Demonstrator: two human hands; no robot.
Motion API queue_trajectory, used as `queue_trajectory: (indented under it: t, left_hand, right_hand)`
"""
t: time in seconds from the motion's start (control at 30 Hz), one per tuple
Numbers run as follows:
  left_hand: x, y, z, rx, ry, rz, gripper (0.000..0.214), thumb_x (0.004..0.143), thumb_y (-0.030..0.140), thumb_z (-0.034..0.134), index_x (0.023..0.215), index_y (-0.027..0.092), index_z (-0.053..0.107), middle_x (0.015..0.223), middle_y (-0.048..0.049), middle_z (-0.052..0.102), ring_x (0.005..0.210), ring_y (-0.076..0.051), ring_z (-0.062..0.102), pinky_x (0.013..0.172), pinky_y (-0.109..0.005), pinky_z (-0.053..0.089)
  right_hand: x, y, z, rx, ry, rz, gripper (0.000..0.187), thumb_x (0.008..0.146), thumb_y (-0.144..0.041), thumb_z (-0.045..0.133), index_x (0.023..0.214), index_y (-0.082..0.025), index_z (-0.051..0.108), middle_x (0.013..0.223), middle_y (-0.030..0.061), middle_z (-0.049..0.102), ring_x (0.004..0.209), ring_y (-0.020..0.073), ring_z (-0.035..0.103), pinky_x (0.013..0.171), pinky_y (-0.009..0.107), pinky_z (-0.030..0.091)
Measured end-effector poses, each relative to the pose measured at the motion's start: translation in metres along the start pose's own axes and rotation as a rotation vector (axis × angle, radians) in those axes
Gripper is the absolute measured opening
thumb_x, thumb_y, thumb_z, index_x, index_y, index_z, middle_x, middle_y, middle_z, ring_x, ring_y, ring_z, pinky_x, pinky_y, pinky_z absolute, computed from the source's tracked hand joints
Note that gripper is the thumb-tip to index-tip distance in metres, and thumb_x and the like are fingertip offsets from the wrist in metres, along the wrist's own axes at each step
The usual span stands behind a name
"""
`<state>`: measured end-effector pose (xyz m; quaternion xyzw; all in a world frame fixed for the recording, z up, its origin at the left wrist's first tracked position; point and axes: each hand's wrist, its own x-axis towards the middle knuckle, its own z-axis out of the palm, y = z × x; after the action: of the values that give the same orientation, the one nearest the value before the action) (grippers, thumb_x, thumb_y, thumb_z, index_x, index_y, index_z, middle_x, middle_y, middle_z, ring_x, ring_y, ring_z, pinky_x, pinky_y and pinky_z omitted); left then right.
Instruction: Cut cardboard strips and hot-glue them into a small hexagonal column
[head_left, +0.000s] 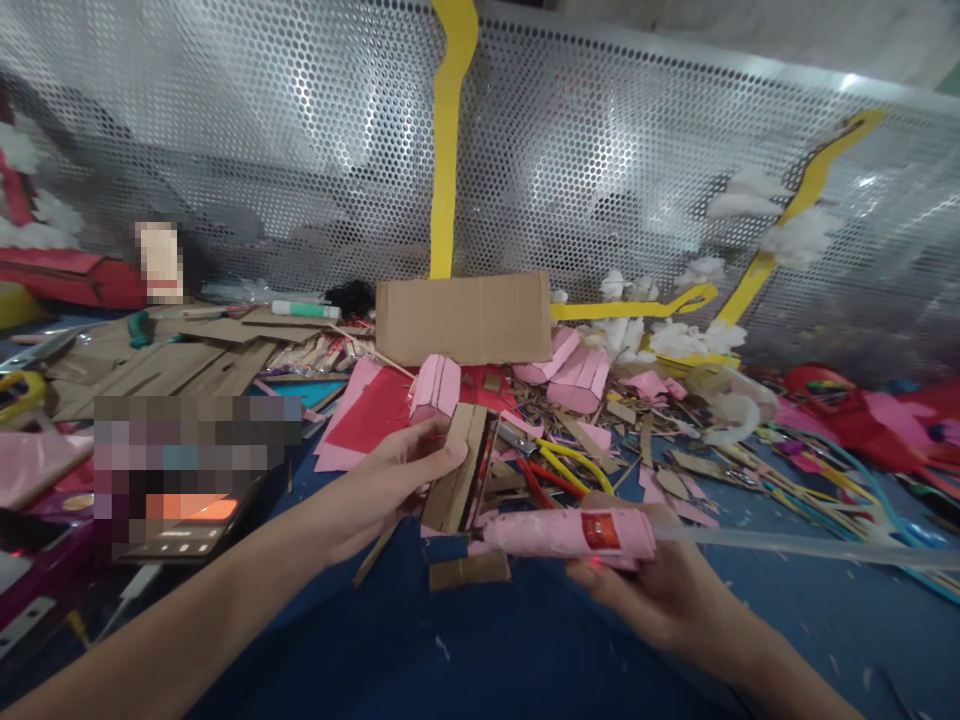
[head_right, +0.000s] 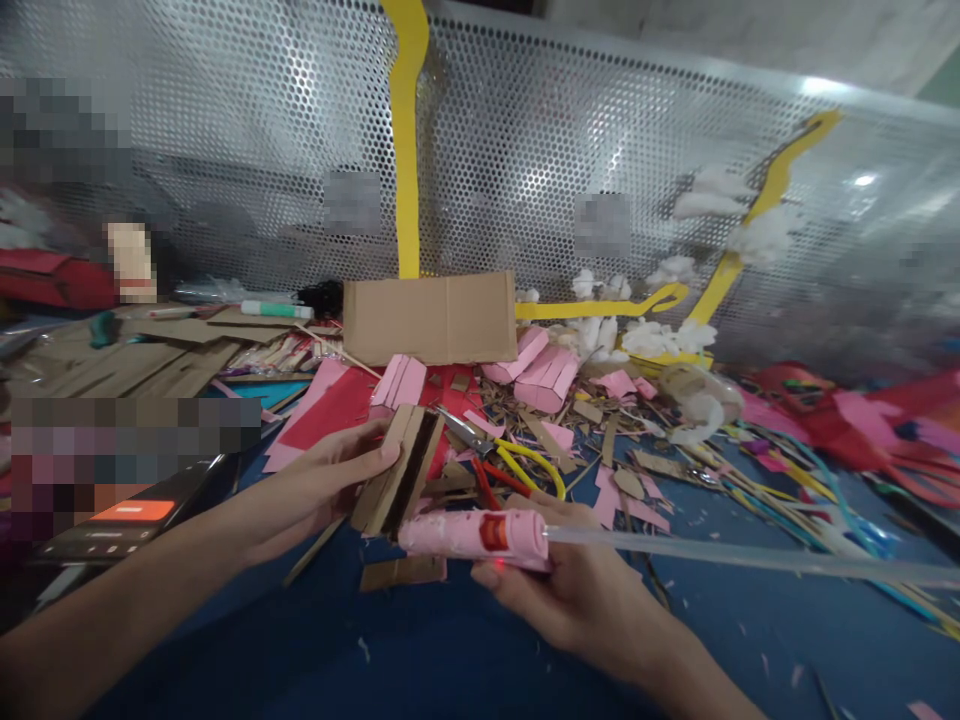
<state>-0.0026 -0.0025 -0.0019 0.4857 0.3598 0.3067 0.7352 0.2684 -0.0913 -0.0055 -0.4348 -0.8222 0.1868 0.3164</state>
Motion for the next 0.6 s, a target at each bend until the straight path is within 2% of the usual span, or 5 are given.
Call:
queue_trajectory:
  t: [0.13,0.23,0.37,0.6]
  left_hand:
    - [-0.0001,0.0002,-0.0006,0.0,-0.006,0.008,0.057,0.088,0.051,0.081,0.134,0.023,0.061,0.14,-0.0149,0.07,0.118,-0.034,0.073,0.097,-0.046,0.055]
    - [0.0,0.0017,0.0001,-0.001,0.002,-0.005,0.061,0.087,0.053,0.081,0.136,0.023,0.059,0.137,-0.0155,0.071,0.114,-0.035,0.074,0.094,-0.046,0.055]
    - [-0.0008,0.0037,0.0012,-0.015,0.036,-0.004,0.065,0.084,0.052,0.085,0.137,0.023,0.061,0.138,-0.0146,0.07,0.113,-0.033,0.073,0.092,-0.043,0.055]
    - [-0.0009,0.0022,-0.0019,-0.026,0.055,0.011,0.058,0.086,0.049,0.084,0.134,0.024,0.063,0.13,-0.0096,0.071,0.109,-0.026,0.07,0.088,-0.036,0.054]
  right_hand:
    - [0.0028,-0.0034,-0.0012,-0.054,-0.021,-0.015,0.027,0.103,-0.032,0.06,0.079,-0.02,0.063,0.066,-0.0017,0.056,0.056,0.0132,0.05,0.05,0.025,0.039]
    - [0.0032,-0.0037,-0.0025,-0.06,-0.029,-0.029,0.023,0.102,-0.03,0.06,0.084,-0.02,0.068,0.067,-0.001,0.06,0.056,0.014,0.053,0.051,0.025,0.04]
    - [0.0022,-0.0011,-0.0034,-0.043,-0.015,-0.017,0.015,0.101,-0.027,0.061,0.096,-0.022,0.074,0.075,0.0007,0.071,0.062,0.0163,0.061,0.057,0.026,0.047]
    - [-0.003,0.0056,-0.0026,-0.031,-0.041,0.044,0.019,0.102,-0.032,0.061,0.094,-0.024,0.077,0.073,0.0021,0.073,0.062,0.0193,0.067,0.065,0.03,0.059]
